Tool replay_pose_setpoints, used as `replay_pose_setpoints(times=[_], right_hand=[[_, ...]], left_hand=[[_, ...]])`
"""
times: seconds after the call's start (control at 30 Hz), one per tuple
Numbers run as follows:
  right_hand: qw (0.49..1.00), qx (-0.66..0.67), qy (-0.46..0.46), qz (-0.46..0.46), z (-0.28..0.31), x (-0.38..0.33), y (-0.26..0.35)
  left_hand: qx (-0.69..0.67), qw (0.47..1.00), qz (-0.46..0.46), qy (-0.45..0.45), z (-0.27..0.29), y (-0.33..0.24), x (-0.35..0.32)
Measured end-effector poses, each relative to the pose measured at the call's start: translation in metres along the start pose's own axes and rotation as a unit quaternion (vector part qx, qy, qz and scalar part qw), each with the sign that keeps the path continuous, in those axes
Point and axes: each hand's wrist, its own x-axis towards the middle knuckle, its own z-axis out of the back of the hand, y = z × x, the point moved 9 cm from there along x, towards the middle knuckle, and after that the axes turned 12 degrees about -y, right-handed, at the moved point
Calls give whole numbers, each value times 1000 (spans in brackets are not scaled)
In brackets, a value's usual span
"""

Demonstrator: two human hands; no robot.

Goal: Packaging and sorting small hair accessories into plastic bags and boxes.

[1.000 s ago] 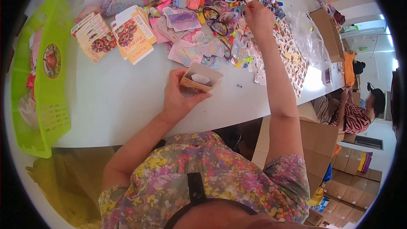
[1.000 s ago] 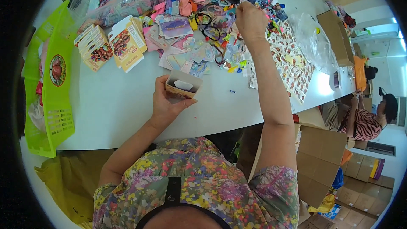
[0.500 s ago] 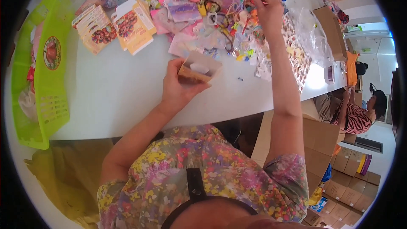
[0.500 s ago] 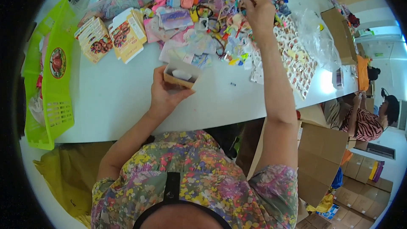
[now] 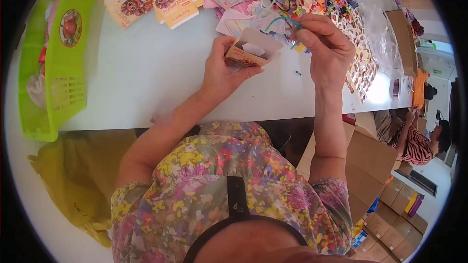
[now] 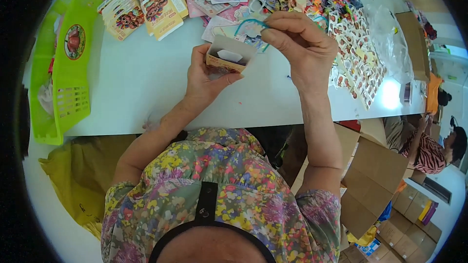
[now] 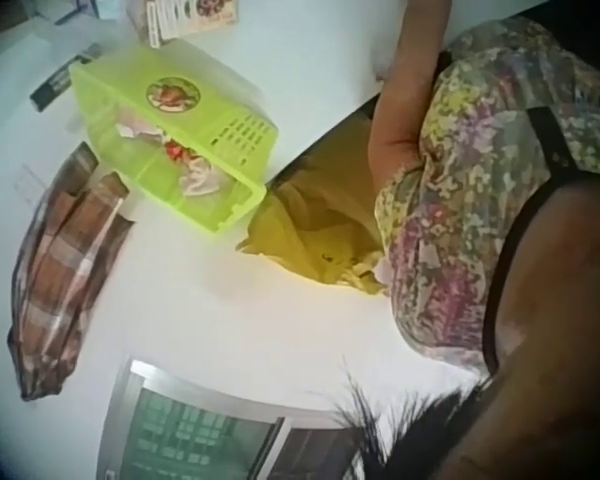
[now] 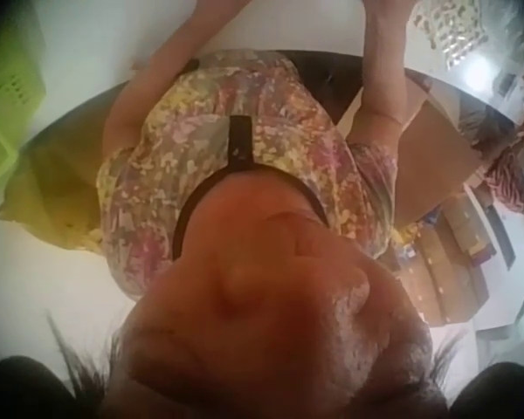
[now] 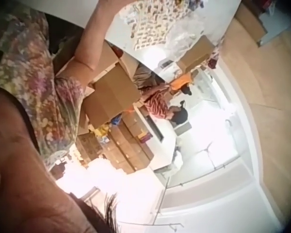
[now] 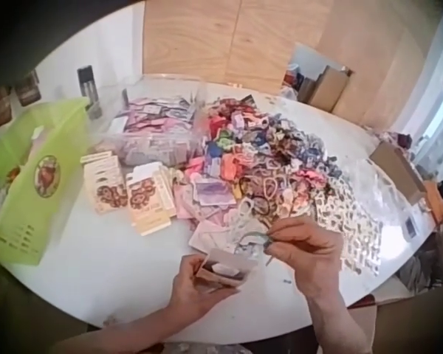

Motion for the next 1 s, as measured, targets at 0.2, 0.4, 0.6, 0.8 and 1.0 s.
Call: replay_pose_setpoints(times=[0.2,0.4,0.6,0.8,1.0], right_hand=[[994,68,-38,-71,25,-4,-8],[984,12,-130,-124,65,-5,-66],[977,10,-121,-173,71,-18,-86],[981,-65,-183,-9,57,-20,-15],[892,-340,-6,298,-37,-37,58]], left_hand=[[140,979,-146,-10,5,-28,-1],[119,989,-82,-26,11,-22,5],[115,988,-100,-8,3,-21,6],[-128,991,36,8,0,-9,7],[108,992,-69,-16,7,-22,9]])
